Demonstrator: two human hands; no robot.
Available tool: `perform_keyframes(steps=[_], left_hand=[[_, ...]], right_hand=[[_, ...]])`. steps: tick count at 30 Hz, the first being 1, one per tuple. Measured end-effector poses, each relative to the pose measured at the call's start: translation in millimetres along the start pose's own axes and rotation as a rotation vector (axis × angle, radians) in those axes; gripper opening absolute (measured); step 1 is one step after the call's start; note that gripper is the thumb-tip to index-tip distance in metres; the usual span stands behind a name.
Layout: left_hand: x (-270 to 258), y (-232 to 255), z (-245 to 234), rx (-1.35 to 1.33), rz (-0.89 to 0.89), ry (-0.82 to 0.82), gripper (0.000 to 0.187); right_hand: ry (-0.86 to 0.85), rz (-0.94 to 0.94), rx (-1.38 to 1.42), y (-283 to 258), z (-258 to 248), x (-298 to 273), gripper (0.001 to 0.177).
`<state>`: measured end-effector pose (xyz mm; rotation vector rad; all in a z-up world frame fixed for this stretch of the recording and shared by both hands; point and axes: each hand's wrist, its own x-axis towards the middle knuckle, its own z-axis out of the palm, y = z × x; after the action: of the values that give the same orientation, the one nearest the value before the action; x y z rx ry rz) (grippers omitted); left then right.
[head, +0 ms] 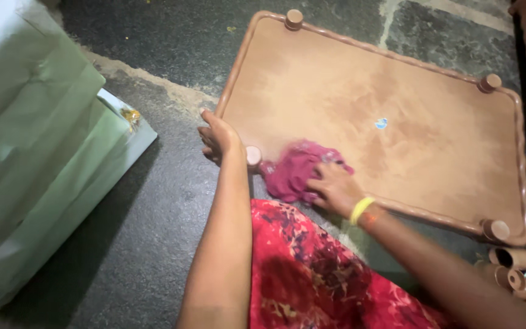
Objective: The person sits on the floor and wipes plastic table panels and leg tubes with a cloth, then presses round leg sockets onto the underside of a panel. The panels and tubes are laid out on the floor around them.
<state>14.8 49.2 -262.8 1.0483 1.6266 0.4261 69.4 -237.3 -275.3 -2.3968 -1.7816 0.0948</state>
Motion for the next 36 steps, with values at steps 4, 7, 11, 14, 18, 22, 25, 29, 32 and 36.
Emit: perform_keyframes(steps=[4, 7, 11, 14, 18, 22, 25, 29, 32, 36], left_hand=[[11.2, -13.0, 12.3, 0.072, 0.06, -0.003, 0.078], [14.4, -21.0, 23.4, 0.164, 0.145, 0.093, 0.077], [7.4, -30.7, 38.6, 0.226, 0.202, 0.154, 0.08], [-0.1, -33.0, 42.0, 0.334, 0.26, 0.161, 0.084], [-13.4, -39.7, 43.2, 0.544, 0.368, 0.147, 0.093], [-29.7, -54.1, 56.3, 0.81, 0.777, 0.023, 0.081], [-37.4, -71.1, 78.8, 0.67, 1.019, -0.076, 0.077], [-24.9, -77.3, 104.5, 0.647, 1.017, -0.244, 0.07], [-9.2, -72.4, 116.3, 0.615, 0.956, -0.199, 0.074], [12.3, -37.9, 131.9, 0.659, 0.908, -0.134, 0.07]], right_hand=[[-0.047, 0.068, 0.066, 31.6, -18.4, -35.4, 0.043], [0.048, 0.199, 0.061, 17.6, -3.8, -16.4, 0.046], [0.142, 0.484, 0.008, -19.5, 29.5, 52.7, 0.041], [0.167, 0.529, -0.002, -33.6, 36.9, 103.8, 0.038], [0.194, 0.474, -0.058, -37.5, 37.1, 109.6, 0.04], [0.128, 0.154, -0.03, -2.4, 26.5, 78.9, 0.048], [0.244, 0.189, -0.062, 31.3, 21.3, 64.3, 0.048], [0.199, 0.163, -0.05, 57.0, 10.1, 71.0, 0.066], [0.027, 0.141, 0.044, 69.6, -8.4, 68.2, 0.068], [-0.046, 0.134, 0.146, 84.8, -27.7, 67.3, 0.058]])
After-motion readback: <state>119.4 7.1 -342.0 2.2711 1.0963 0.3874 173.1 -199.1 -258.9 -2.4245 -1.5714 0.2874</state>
